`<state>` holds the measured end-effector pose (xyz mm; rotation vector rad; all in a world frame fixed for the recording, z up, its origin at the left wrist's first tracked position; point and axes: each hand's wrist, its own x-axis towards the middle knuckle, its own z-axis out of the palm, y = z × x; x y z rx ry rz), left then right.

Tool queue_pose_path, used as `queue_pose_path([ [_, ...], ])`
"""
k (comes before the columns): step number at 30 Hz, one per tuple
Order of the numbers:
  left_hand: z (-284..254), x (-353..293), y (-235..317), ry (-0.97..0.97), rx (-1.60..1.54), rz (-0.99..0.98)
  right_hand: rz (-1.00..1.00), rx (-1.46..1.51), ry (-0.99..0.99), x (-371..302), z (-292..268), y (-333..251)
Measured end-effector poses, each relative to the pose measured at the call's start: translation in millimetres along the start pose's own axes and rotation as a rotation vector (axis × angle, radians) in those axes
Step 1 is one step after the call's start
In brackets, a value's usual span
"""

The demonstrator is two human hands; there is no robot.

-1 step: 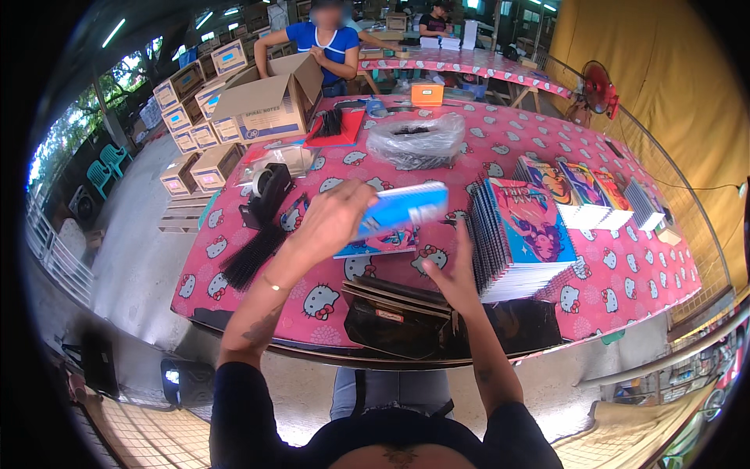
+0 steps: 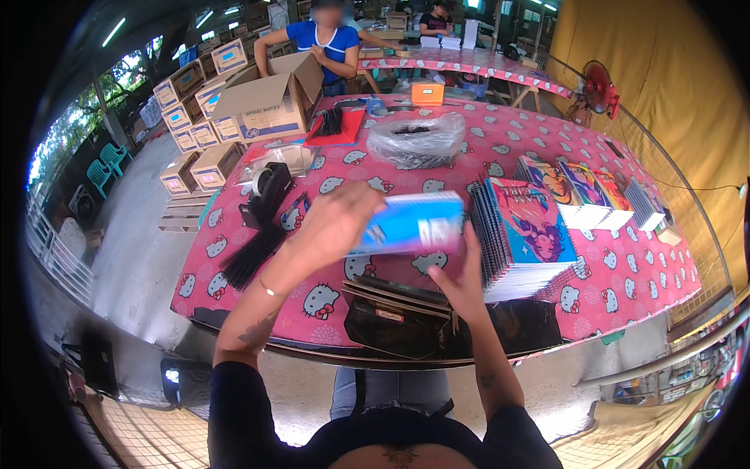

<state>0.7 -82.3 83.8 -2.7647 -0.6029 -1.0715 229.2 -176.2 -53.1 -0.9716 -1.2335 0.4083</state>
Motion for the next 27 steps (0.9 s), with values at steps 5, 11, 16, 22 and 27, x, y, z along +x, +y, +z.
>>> queue_pose_path([
  [5,-2,-3,49,-0.083,-0.12,0.207,0.308,0.087,-0.231,-58,-53,-24],
  [11,4,11,60,-0.096,-0.043,0.293,0.287,0.033,0.005,-78,-42,-16],
  [16,2,20,65,-0.137,-0.026,0.359,0.316,0.046,-0.023,-83,-45,-4],
  [22,5,-12,69,-0.33,0.043,0.249,0.289,0.052,-0.126,-87,-49,1],
  [27,59,-109,72,-0.155,0.096,-0.031,0.351,0.179,-0.204,-91,-21,-11],
])
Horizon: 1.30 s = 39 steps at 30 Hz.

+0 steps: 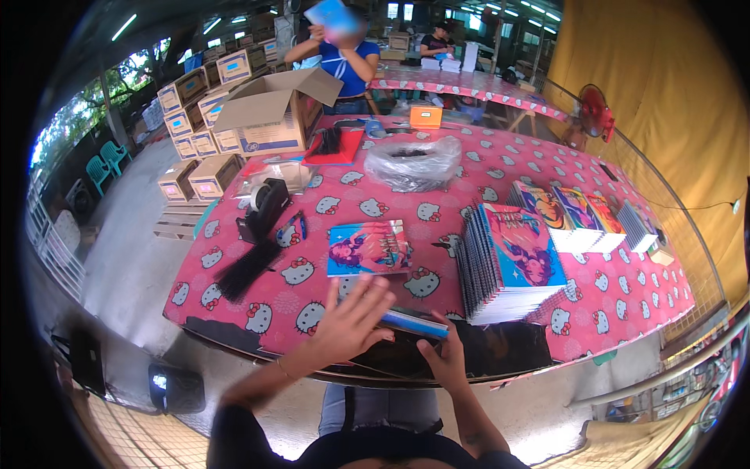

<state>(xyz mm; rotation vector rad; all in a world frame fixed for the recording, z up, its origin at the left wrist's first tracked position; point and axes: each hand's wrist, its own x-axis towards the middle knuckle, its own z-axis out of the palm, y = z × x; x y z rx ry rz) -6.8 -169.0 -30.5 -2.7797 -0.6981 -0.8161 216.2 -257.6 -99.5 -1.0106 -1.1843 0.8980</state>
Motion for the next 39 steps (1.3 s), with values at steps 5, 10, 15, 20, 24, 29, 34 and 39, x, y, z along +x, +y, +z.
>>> queue_pose_path([
  [5,35,-52,-2,0.258,-0.114,-0.496,-0.04,-0.121,0.062,10,8,20],
  [10,50,-105,-136,0.212,0.346,-0.79,-0.01,-0.071,0.026,17,-32,34],
  [15,75,-161,-199,0.013,0.419,-0.79,-0.008,-0.032,0.018,22,-30,34],
  [20,60,-151,-229,0.027,0.614,-0.781,0.005,-0.027,-0.005,24,-32,38],
  [24,61,-151,-224,0.067,0.59,-0.805,-0.011,0.016,0.005,23,-27,32],
  [29,56,-142,-187,0.195,0.53,-0.552,-0.406,-0.22,0.159,32,-26,-14],
  [34,34,-129,-208,0.173,0.515,-0.61,-0.649,-0.543,0.035,37,9,-73],
  [39,8,-67,-148,0.257,0.187,-0.755,-0.79,-1.014,-0.143,62,75,-86],
])
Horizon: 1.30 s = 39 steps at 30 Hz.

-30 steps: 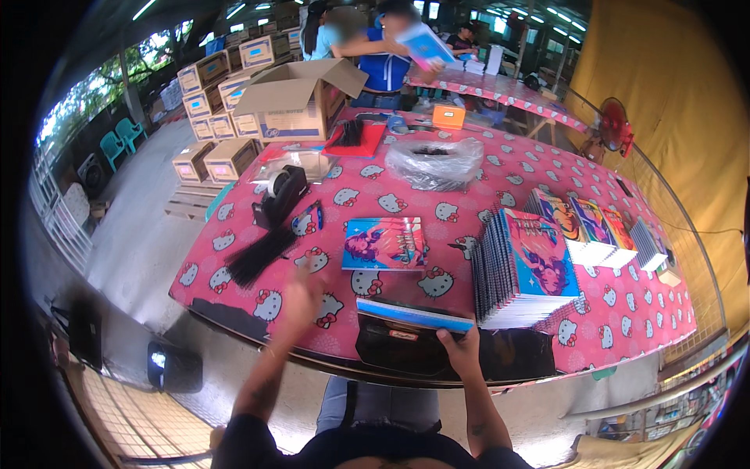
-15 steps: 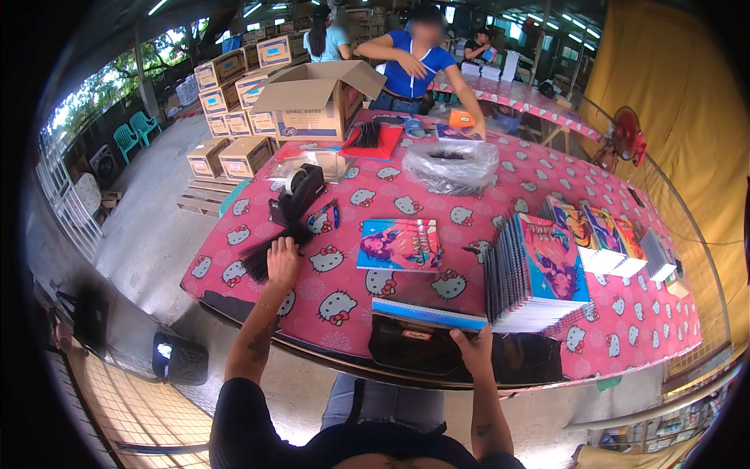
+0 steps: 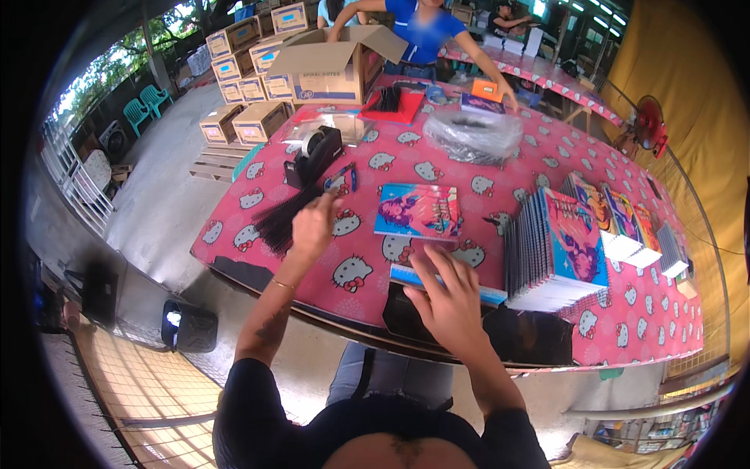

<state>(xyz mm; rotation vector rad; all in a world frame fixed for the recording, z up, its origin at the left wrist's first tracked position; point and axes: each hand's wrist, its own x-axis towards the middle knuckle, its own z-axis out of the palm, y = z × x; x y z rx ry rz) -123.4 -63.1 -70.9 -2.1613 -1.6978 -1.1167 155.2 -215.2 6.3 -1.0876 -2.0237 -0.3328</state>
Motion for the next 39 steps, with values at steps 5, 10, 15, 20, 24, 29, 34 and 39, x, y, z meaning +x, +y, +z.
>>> queue_pose_path([
  [5,-54,-49,101,-0.126,-0.596,0.043,0.142,0.095,-0.131,-10,46,18],
  [10,-51,-76,112,-0.1,-0.666,-0.03,0.144,0.111,-0.142,-8,46,16],
  [15,-56,-74,113,-0.094,-0.567,-0.003,0.121,0.127,-0.112,-7,45,18],
  [20,-53,-76,109,-0.129,-0.394,-0.046,0.122,0.139,-0.116,-8,43,16],
  [24,-50,-72,108,-0.111,-0.466,-0.035,0.11,0.15,-0.12,-8,40,11],
  [29,-56,-49,108,-0.169,-0.495,0.263,0.105,0.179,-0.137,-10,41,16],
  [34,-52,-47,102,-0.426,-0.437,0.278,0.021,0.084,-0.043,3,18,18],
  [39,-43,-46,138,-0.087,0.027,0.386,0.159,0.127,-0.292,-13,19,32],
])
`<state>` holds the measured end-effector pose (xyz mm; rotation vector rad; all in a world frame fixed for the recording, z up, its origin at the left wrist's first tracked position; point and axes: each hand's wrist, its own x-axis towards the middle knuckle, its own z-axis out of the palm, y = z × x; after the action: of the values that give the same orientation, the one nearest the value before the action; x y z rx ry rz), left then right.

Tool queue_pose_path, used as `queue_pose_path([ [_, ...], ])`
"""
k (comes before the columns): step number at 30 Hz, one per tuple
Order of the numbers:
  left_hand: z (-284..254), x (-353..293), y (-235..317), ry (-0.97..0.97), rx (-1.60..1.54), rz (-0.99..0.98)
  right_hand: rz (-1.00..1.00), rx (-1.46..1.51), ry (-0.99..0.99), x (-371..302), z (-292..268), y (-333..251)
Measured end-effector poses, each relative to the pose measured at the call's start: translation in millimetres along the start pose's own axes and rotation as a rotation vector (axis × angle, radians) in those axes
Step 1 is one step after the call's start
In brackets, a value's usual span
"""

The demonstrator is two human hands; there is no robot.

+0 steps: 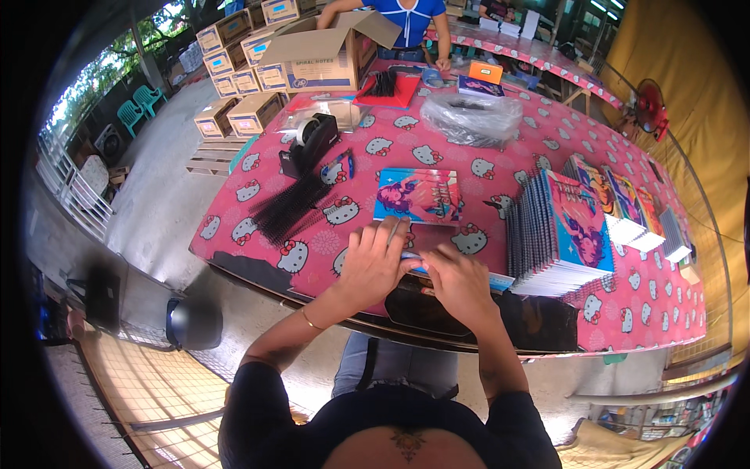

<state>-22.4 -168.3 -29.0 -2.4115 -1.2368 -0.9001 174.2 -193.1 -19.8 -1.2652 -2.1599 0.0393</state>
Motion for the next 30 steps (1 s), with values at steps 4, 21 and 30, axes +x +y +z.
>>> queue_pose_path([
  [4,-11,-9,-14,-0.04,-0.184,0.045,0.041,0.071,0.065,3,-8,-3],
  [21,-17,8,-35,-0.256,-0.79,-0.083,-0.018,0.061,-0.035,1,-7,5],
  [30,-4,2,-38,-0.282,-0.484,0.068,0.013,0.078,-0.053,3,-6,6],
])
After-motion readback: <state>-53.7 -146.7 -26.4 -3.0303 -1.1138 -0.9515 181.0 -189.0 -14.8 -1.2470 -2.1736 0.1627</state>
